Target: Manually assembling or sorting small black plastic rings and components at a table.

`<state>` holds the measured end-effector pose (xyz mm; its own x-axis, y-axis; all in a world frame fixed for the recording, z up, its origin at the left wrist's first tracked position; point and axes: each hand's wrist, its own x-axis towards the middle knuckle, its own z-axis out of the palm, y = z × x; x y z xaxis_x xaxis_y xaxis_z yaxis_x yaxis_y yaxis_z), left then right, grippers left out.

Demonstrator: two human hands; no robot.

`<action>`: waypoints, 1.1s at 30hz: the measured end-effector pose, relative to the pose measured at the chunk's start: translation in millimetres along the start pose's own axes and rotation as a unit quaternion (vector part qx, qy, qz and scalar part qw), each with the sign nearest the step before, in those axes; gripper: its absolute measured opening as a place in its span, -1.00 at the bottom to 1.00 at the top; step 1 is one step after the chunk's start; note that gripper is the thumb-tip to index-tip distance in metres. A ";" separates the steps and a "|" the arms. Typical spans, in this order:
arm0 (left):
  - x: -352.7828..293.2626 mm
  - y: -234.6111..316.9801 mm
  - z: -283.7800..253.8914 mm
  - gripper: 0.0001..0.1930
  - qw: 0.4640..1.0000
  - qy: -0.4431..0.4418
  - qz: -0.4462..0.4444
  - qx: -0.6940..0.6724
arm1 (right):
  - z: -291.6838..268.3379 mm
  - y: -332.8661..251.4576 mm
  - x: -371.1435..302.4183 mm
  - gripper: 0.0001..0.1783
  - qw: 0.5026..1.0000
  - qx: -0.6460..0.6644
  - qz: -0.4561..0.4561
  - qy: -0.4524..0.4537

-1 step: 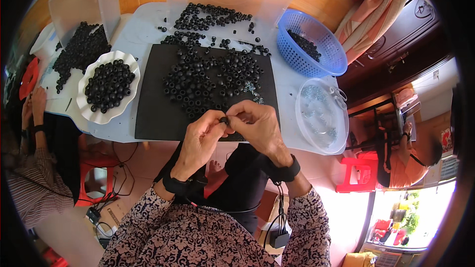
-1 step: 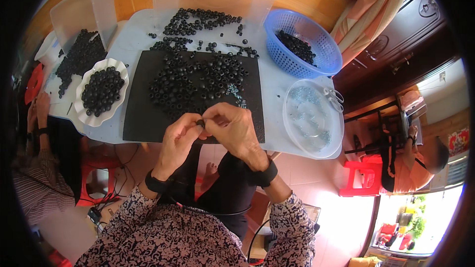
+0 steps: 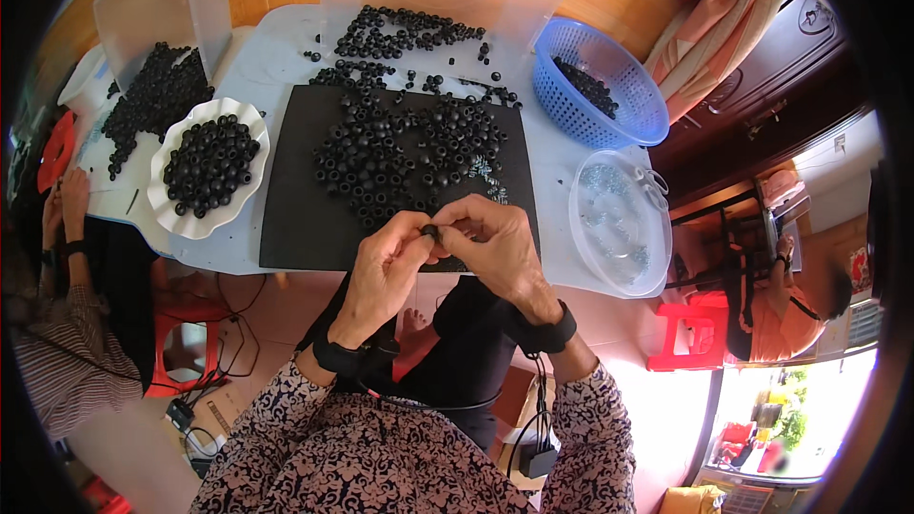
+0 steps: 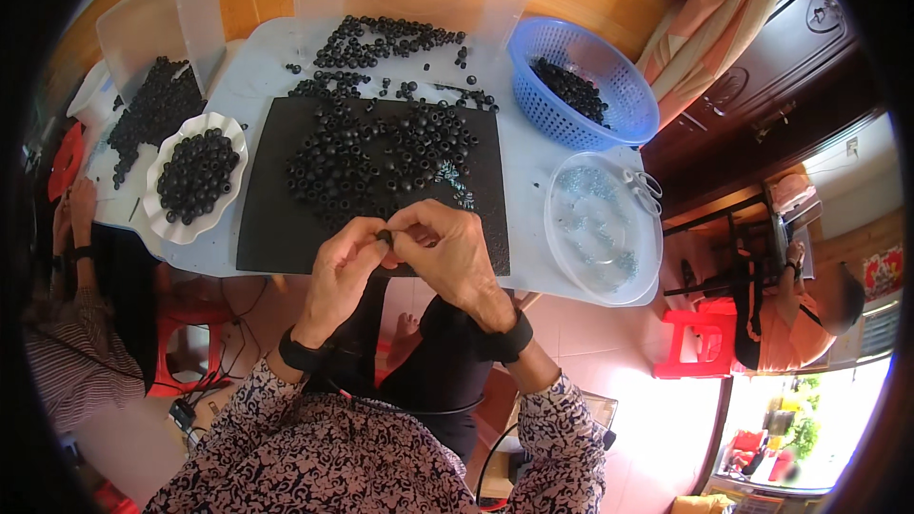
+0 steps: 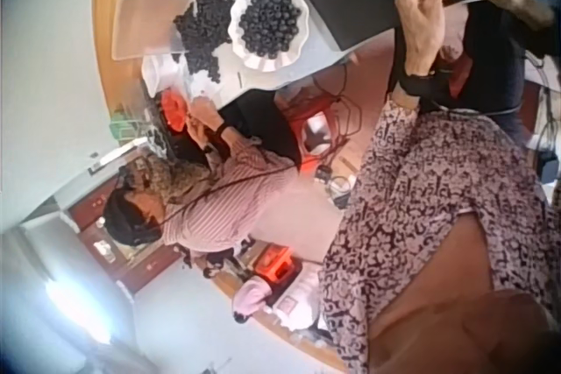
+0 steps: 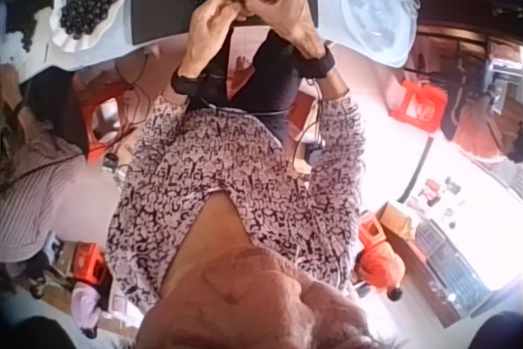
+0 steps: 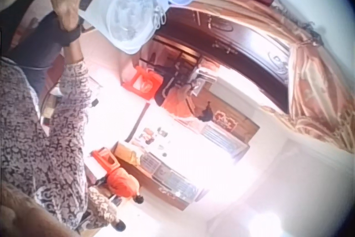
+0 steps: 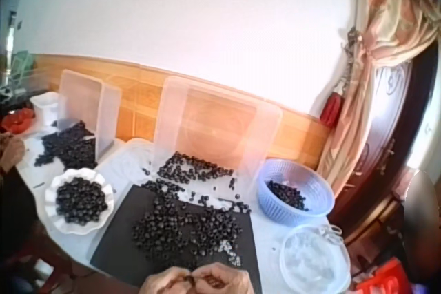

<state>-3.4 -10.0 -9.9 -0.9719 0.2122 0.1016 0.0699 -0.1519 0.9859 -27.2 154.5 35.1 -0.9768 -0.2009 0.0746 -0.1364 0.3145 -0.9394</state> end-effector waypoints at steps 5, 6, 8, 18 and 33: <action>2.2 5.4 0.6 -0.82 1.000 -0.002 -0.004 -0.001 | 1.4 7.4 -5.7 -0.86 0.989 0.146 0.001 -0.025; 2.8 3.3 0.2 -0.82 1.000 -0.001 -0.004 -0.012 | 1.7 7.3 -6.8 -0.86 0.989 0.148 0.000 -0.025; 3.7 0.6 -0.8 -0.82 1.000 0.000 -0.005 -0.021 | 1.8 5.8 -10.1 -0.83 0.996 0.065 -0.068 -0.007; 5.0 1.2 -3.1 -0.82 1.000 -0.016 -0.003 -0.013 | 13.1 18.9 -16.0 -0.86 0.983 0.176 -0.025 0.033; 3.8 1.8 -6.2 -0.80 0.998 -0.015 -0.008 -0.063 | 29.3 22.2 -18.2 -0.91 0.960 0.272 0.009 0.068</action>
<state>-8.4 -15.5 -8.6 -0.9654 0.2438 0.0923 0.0244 -0.2681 0.9631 -7.6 138.0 3.0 -0.9958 -0.0654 0.0647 -0.0488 -0.2213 -0.9740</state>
